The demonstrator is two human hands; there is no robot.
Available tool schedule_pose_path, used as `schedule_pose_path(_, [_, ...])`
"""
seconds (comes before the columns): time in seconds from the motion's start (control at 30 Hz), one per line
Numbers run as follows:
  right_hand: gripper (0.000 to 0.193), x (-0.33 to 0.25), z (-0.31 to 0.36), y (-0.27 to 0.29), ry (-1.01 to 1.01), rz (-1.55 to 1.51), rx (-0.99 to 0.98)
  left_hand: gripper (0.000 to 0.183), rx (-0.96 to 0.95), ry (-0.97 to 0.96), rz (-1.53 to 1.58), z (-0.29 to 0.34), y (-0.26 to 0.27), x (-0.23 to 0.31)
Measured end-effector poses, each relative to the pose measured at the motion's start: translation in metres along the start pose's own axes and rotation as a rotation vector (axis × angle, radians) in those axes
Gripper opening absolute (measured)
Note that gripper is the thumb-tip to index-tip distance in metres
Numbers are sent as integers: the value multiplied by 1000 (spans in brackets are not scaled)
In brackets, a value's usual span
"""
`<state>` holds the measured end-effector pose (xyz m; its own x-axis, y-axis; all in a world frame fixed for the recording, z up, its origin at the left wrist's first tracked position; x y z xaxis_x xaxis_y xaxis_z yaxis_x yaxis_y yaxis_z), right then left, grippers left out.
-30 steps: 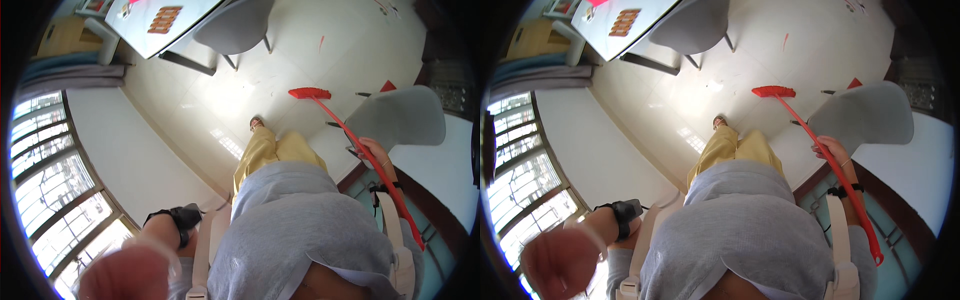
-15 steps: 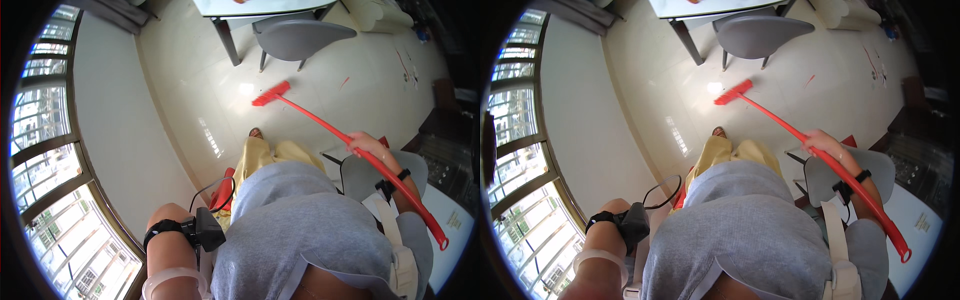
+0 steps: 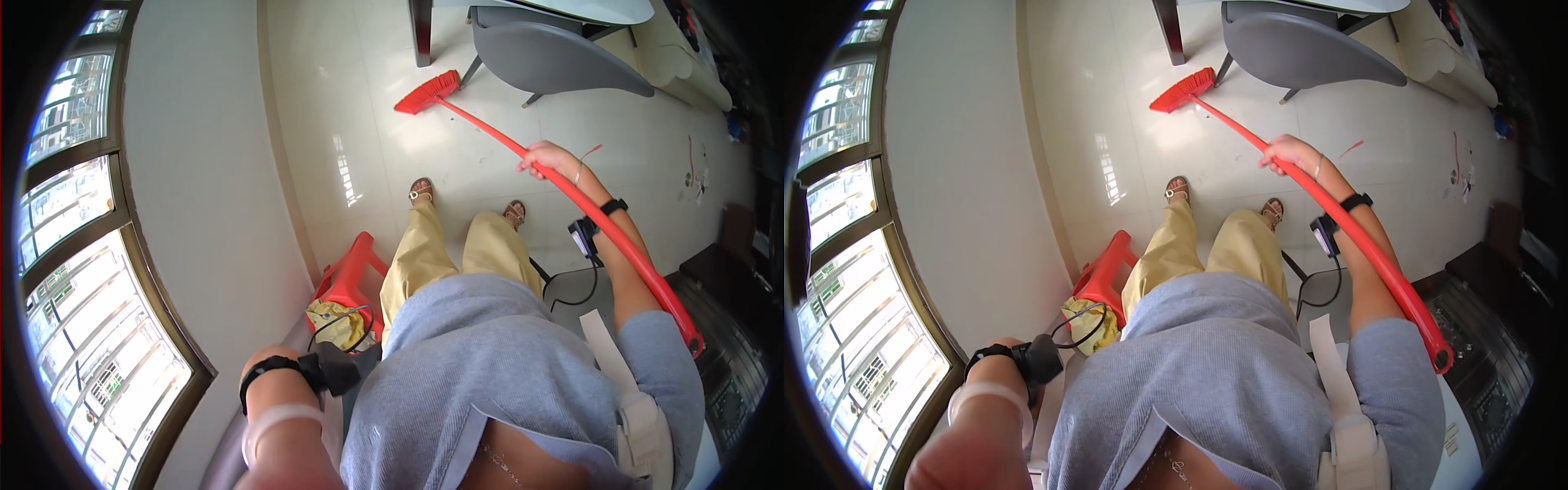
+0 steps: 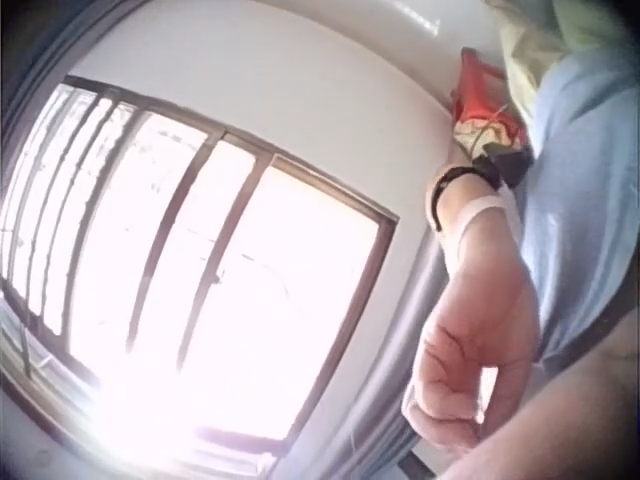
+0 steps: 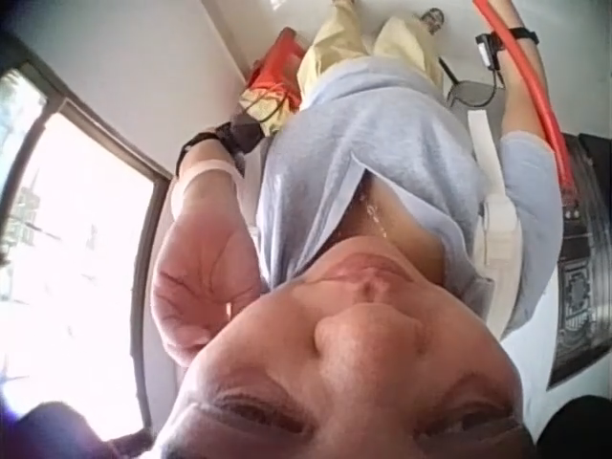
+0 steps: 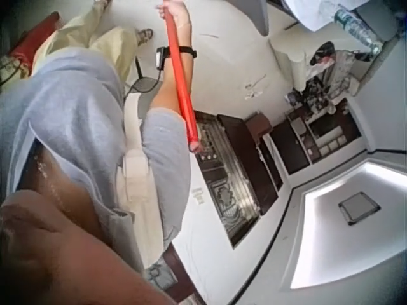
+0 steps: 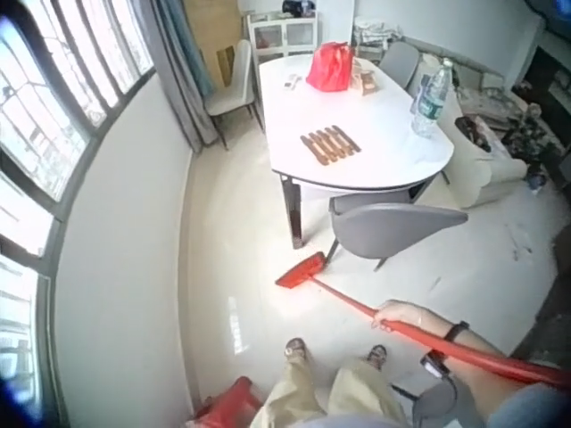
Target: The person is sweeping the floor with a broom, moving chairs and clearing space as they go.
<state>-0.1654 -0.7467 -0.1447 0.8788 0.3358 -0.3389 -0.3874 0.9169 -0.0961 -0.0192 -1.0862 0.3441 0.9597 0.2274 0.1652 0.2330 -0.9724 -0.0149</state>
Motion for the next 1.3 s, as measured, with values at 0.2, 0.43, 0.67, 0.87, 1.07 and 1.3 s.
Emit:
schedule_pose_path(0.2, [7,106,79,86,-94,266,4,13,-132,398,-92,81,-50,1])
schedule_pose_path(0.43, [8,191,170,250,-180,361,155,24,-700,984,-299,176,-163,30])
schedule_pose_path(0.67, [18,201,248,332,-162,437,279,20,-852,1128,-192,233,-219,74])
schedule_pose_path(0.87, [36,165,261,261,-33,357,77,17,-843,1285,-211,258,-218,82])
schedule_pose_path(1.07, [26,115,159,107,116,592,-243,15,-816,1336,-217,276,-193,92])
schedule_pose_path(1.3, [21,80,-5,-72,111,615,-443,14,-725,1629,-499,308,-117,140])
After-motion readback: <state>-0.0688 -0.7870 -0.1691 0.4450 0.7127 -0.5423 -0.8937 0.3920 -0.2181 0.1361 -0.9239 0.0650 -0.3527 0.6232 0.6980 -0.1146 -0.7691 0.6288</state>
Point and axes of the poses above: each hand's wrist, its own z-axis away from the middle knuckle, its own y-axis out of the back of the hand, x = y × z, the point moved 6 cm from there along -z, towards the middle knuckle, and after that the axes turned 1 degree about -x, right-handed, at the moved point
